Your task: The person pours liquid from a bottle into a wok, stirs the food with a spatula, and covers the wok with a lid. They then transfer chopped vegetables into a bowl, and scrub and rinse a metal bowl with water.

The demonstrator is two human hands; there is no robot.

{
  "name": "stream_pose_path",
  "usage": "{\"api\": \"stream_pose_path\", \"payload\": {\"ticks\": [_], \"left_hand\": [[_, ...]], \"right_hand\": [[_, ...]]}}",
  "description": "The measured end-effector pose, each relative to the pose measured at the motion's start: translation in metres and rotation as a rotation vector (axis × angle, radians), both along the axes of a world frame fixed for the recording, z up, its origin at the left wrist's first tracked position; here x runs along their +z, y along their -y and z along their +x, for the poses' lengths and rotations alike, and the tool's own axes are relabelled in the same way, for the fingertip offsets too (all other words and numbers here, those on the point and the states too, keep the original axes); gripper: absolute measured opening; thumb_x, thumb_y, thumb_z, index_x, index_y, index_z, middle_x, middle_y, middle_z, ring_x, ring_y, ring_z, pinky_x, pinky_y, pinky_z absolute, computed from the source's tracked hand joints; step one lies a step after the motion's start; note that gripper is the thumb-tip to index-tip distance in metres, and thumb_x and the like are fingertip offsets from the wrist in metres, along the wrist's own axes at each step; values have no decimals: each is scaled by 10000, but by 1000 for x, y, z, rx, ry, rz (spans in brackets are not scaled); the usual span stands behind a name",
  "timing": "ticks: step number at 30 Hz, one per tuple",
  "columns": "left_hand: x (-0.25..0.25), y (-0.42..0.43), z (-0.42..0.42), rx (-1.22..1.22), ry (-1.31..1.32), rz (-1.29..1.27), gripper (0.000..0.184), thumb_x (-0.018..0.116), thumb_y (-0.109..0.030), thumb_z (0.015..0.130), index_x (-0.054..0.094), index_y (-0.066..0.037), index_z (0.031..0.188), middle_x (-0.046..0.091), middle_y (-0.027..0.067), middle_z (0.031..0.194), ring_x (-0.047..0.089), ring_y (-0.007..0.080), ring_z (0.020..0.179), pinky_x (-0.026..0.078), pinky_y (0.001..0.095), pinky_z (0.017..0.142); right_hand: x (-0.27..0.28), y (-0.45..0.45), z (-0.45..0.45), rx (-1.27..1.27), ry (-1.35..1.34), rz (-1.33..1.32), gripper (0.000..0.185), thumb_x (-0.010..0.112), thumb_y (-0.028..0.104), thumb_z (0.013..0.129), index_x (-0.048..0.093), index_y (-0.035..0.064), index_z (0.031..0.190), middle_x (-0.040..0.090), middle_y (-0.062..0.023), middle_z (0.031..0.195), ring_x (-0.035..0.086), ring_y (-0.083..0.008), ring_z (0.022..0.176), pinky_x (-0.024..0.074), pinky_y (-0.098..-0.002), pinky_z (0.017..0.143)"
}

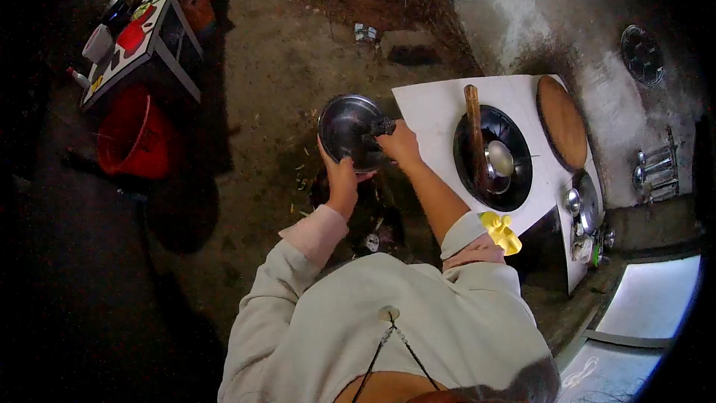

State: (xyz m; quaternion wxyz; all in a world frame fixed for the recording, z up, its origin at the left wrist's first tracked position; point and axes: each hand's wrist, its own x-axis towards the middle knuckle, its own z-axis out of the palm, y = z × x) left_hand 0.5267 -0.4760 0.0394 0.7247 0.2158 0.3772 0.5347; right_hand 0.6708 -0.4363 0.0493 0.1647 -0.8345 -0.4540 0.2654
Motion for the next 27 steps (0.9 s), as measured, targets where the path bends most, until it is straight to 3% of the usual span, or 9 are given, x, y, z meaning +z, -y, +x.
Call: {"api": "stream_pose_path", "payload": {"ticks": [4, 7, 9, 14, 19, 21, 22, 24, 27], "left_hand": [[1, 2, -28, -207, -139, -142, 681, 501, -209, 798, 104, -270, 1348, 373, 149, 1230, 514, 313, 971, 504, 423, 642], [6, -36, -60, -536, -309, -66, 717, 573, -355, 771, 168, -191, 1338, 381, 124, 1248, 512, 299, 972, 482, 443, 671], [13, -61, -71, -664, -285, -69, 703, 579, -350, 767, 193, -174, 1327, 410, 117, 1223, 526, 284, 953, 482, 444, 669], [37, -72, -66, -980, -336, -113, 510, 561, -219, 778, 367, -97, 1234, 521, 83, 1118, 580, 257, 864, 498, 440, 636], [30, -51, -48, -644, -323, -125, 459, 437, -97, 769, 367, -120, 1221, 521, 88, 1047, 574, 261, 851, 514, 452, 634], [24, -43, -41, -533, -261, -142, 485, 372, -48, 759, 347, -145, 1233, 502, 120, 1060, 573, 285, 836, 527, 463, 627], [24, -39, -38, -421, -240, -124, 503, 364, -44, 758, 327, -148, 1249, 489, 130, 1080, 568, 294, 855, 530, 460, 621], [14, -33, -32, -307, -214, -102, 521, 356, -41, 757, 306, -151, 1264, 476, 139, 1101, 563, 303, 873, 533, 458, 615], [-15, -24, -16, -14, -48, -36, 605, 368, -43, 754, 217, -197, 1319, 410, 135, 1188, 543, 311, 938, 533, 445, 627]], "right_hand": [[-25, -7, 31, 143, 49, 19, 625, 628, 259, 640, 432, -24, 1161, 574, -214, 990, 557, -354, 926, 442, -404, 815], [-8, -20, 44, 416, 222, 252, 551, 654, 217, 595, 501, 11, 1082, 605, -187, 889, 593, -326, 805, 469, -379, 698], [39, -31, 34, 588, -85, -144, 509, 655, 175, 596, 517, 57, 1072, 594, -175, 949, 572, -325, 866, 459, -374, 727], [68, -46, 0, 958, 300, 75, 477, 668, 153, 605, 517, 96, 1054, 573, -144, 998, 539, -316, 932, 450, -389, 750], [58, -39, -1, 960, 458, 166, 426, 690, 178, 630, 506, 58, 995, 593, -143, 931, 556, -321, 924, 466, -418, 731], [43, -27, 3, 627, 448, 193, 423, 671, 194, 632, 508, 73, 1003, 582, -136, 955, 544, -321, 916, 446, -412, 750], [39, -20, 0, 627, 452, 196, 423, 671, 194, 632, 508, 73, 1003, 582, -136, 955, 544, -321, 916, 446, -412, 750], [38, -7, -9, 185, 337, -8, 452, 652, 232, 636, 499, 50, 1019, 590, -169, 920, 557, -341, 875, 454, -417, 739], [9, 1, -1, 95, 166, 71, 451, 621, 251, 632, 505, -33, 963, 589, -221, 912, 572, -362, 867, 452, -428, 780]]}}
